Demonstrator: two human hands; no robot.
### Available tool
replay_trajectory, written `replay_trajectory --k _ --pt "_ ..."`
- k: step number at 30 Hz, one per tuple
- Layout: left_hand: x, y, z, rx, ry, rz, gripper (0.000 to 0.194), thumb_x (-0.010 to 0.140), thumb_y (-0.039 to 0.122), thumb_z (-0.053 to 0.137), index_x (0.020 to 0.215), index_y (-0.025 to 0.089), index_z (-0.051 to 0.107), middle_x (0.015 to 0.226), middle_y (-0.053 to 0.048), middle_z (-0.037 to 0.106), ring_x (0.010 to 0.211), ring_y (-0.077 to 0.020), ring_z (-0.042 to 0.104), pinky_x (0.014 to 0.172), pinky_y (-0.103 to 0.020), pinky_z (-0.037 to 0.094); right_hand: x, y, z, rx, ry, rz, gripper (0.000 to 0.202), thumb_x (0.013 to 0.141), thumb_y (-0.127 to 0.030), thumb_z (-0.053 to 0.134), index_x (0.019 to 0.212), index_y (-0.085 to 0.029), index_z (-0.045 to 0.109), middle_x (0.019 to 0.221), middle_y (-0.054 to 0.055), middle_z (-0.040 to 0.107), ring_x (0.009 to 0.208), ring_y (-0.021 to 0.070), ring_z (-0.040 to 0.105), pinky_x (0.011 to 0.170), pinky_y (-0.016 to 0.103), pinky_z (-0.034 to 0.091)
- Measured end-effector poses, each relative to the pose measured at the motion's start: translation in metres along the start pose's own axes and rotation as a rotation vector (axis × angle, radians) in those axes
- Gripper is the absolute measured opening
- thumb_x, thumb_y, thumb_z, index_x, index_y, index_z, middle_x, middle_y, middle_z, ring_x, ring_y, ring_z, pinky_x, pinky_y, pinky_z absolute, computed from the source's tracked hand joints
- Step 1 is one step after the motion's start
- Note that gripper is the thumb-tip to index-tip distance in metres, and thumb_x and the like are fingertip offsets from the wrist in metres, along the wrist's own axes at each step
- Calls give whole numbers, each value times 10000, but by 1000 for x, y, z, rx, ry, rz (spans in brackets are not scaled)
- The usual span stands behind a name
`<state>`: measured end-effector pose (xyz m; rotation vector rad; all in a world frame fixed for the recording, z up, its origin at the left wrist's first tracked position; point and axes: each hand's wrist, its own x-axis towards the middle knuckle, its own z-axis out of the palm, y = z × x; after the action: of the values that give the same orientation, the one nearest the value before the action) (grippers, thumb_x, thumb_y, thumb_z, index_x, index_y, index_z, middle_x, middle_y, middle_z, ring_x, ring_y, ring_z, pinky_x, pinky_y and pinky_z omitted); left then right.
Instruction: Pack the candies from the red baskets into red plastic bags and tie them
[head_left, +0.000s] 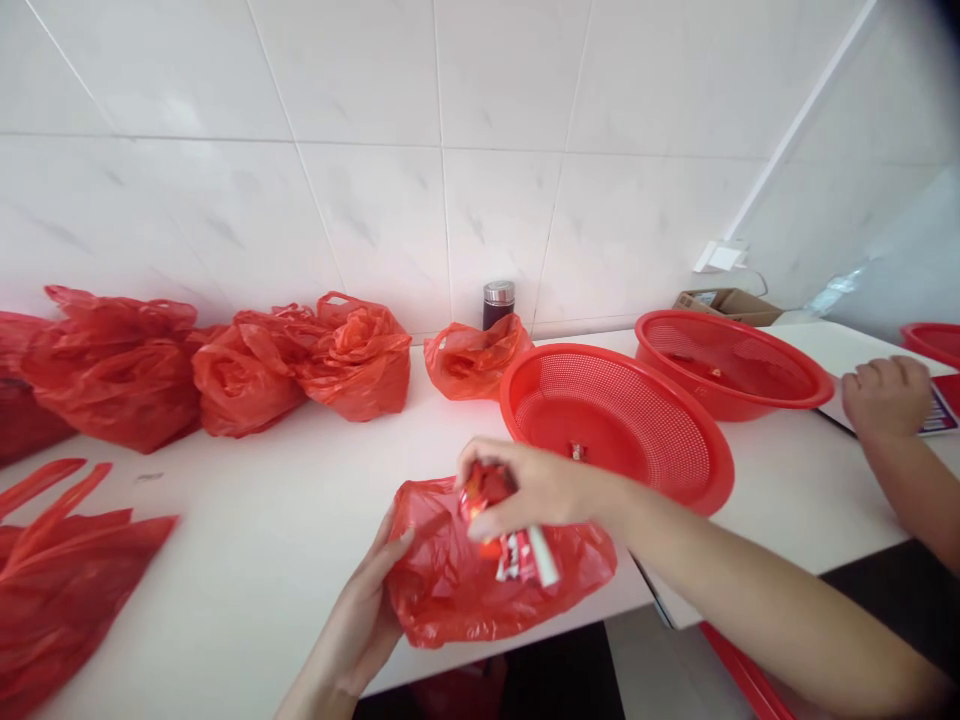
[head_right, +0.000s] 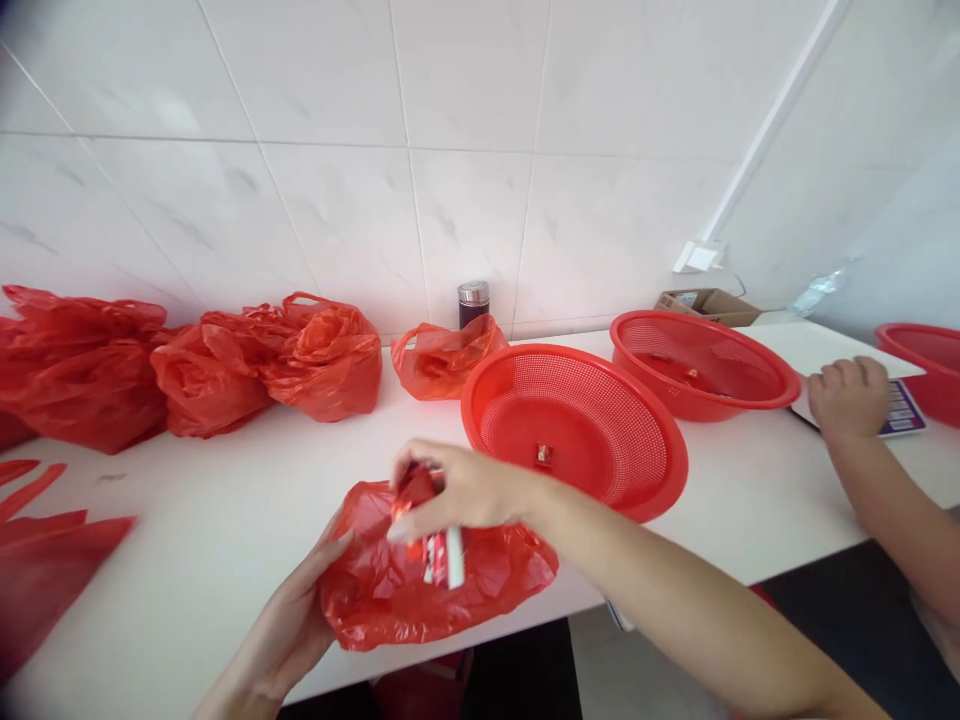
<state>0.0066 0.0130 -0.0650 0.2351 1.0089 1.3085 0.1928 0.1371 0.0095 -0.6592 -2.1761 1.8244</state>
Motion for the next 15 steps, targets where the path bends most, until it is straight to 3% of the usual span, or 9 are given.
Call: replay_trajectory --k 2,5,7,9,11,13,15 --pt "-1 -1 -2 32 -2 23 759 791 288 667 1462 299 312 1290 -109 608 1061 -307 639 890 -415 519 18 23 24 -223 -15 48 408 642 -330 765 957 -232 525 826 -31 545 724 120 538 608 238 453" --pt "-2 -3 -8 104 10 90 767 760 302 697 1446 302 351 1301 -94 603 1133 -307 596 942 -395 483 43 58 43 -654 138 174 365 684 -297 689 1010 -214 546 1015 55 584 873 208 588 667 298 471" --pt "-2 -5 -13 162 13 165 729 744 312 710 1410 269 416 1330 -101 579 1196 -304 547 964 -365 463 54 67 50 -846 201 290 411 744 -347 626 1119 -204 538 1181 134 559 920 272 609 693 364 485" --pt "0 -7 -19 222 41 235 711 741 342 712 1389 256 432 1347 -115 559 1213 -308 528 946 -360 470 56 61 54 -928 212 359 539 762 -460 602 1224 -199 506 1319 198 484 950 337 616 715 439 492" --pt "1 -7 -25 289 109 282 744 737 383 716 1400 278 395 1339 -124 558 1183 -315 548 900 -372 491 48 42 53 -918 171 306 671 733 -563 613 1296 -225 475 1404 195 420 1054 380 581 785 480 483" --pt "0 -7 -29 351 186 321 772 729 418 719 1407 303 369 1332 -121 555 1159 -312 563 871 -370 499 33 18 40 -852 120 138 672 744 -589 608 1325 -285 459 1413 120 446 1152 340 537 871 442 465" --pt "-4 -7 -33 407 237 350 761 732 451 708 1401 316 372 1344 -110 538 1150 -296 564 860 -357 499 18 -1 13 -753 157 -36 519 828 -544 547 1297 -332 480 1322 46 548 1121 245 564 884 358 464"
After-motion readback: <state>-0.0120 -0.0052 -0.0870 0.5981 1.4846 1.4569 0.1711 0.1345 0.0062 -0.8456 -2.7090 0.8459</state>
